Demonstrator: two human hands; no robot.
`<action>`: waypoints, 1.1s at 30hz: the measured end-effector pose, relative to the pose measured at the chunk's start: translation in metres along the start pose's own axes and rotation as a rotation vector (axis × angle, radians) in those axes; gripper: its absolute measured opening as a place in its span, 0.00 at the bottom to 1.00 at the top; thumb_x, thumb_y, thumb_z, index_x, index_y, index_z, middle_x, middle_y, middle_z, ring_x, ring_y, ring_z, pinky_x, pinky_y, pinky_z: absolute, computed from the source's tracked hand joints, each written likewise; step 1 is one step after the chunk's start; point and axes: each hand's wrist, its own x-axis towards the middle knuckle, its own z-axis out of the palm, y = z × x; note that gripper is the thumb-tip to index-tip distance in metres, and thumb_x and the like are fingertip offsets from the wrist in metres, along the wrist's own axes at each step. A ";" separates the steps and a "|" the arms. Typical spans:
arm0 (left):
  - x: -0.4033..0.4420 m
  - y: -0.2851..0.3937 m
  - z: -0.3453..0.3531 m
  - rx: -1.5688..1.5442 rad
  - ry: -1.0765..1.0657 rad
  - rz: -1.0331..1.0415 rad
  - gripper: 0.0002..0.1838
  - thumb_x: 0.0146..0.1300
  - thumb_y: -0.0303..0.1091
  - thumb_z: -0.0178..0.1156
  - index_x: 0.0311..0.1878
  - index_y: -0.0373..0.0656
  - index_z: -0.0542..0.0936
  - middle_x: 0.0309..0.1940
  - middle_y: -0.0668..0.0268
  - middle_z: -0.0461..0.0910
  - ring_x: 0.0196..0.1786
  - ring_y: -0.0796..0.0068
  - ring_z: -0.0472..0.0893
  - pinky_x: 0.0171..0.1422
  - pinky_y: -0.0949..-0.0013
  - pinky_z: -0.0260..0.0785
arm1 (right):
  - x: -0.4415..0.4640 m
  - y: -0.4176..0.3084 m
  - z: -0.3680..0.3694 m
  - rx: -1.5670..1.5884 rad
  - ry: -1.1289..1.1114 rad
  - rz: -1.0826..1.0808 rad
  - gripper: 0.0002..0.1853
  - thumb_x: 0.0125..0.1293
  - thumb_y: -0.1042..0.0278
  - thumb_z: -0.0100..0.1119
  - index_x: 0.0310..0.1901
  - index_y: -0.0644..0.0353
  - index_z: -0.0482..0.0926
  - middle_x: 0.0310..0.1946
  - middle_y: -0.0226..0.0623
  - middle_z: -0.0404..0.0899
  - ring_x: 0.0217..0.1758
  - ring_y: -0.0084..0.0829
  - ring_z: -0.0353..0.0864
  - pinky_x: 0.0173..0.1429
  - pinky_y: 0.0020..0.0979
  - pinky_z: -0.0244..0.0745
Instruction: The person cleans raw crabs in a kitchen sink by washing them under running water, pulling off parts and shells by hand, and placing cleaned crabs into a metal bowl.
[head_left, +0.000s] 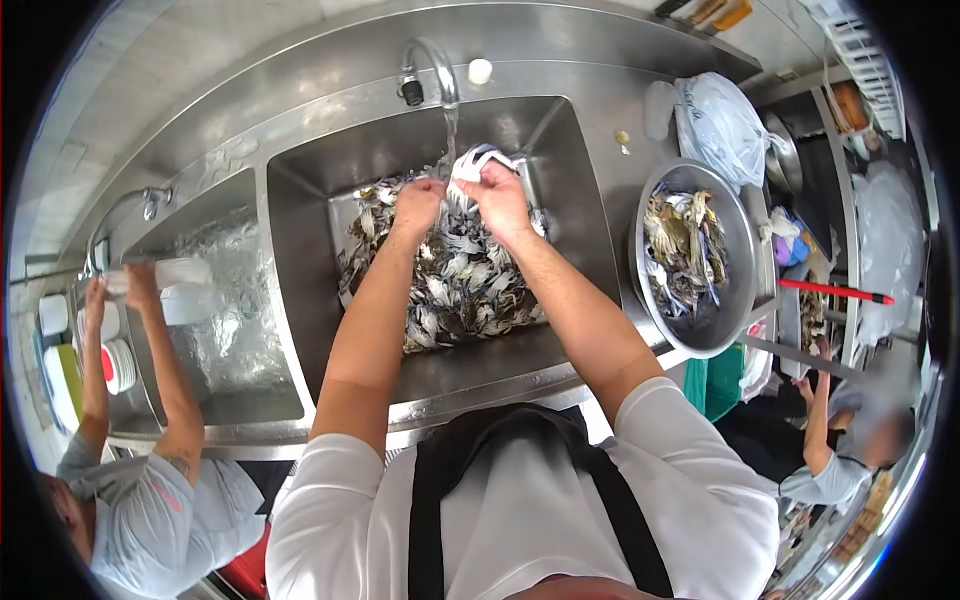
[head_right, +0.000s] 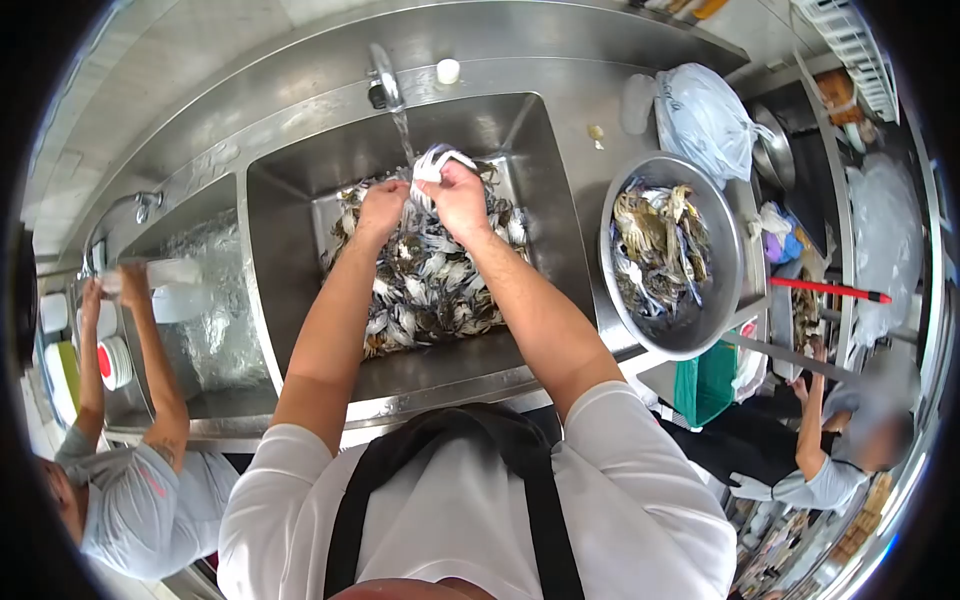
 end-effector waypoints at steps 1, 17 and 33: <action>-0.006 -0.004 -0.001 -0.072 0.053 -0.078 0.15 0.66 0.36 0.61 0.48 0.34 0.85 0.42 0.61 0.87 0.45 0.72 0.82 0.54 0.69 0.71 | 0.003 -0.004 0.002 -0.021 0.017 -0.005 0.11 0.62 0.83 0.64 0.46 0.64 0.81 0.42 0.32 0.85 0.43 0.22 0.82 0.51 0.26 0.76; -0.021 0.023 -0.023 -0.573 -0.124 -0.160 0.14 0.62 0.30 0.66 0.48 0.33 0.85 0.44 0.63 0.86 0.47 0.75 0.80 0.57 0.72 0.68 | -0.002 0.020 -0.023 -0.637 -0.082 0.062 0.17 0.64 0.68 0.66 0.53 0.61 0.82 0.45 0.39 0.85 0.48 0.28 0.82 0.54 0.28 0.74; -0.035 0.045 -0.004 -0.445 -0.014 -0.086 0.17 0.67 0.37 0.61 0.49 0.32 0.85 0.47 0.62 0.85 0.54 0.73 0.78 0.64 0.69 0.65 | 0.006 0.019 -0.012 -0.515 0.052 -0.079 0.12 0.58 0.65 0.72 0.37 0.64 0.87 0.38 0.38 0.84 0.43 0.29 0.81 0.51 0.28 0.74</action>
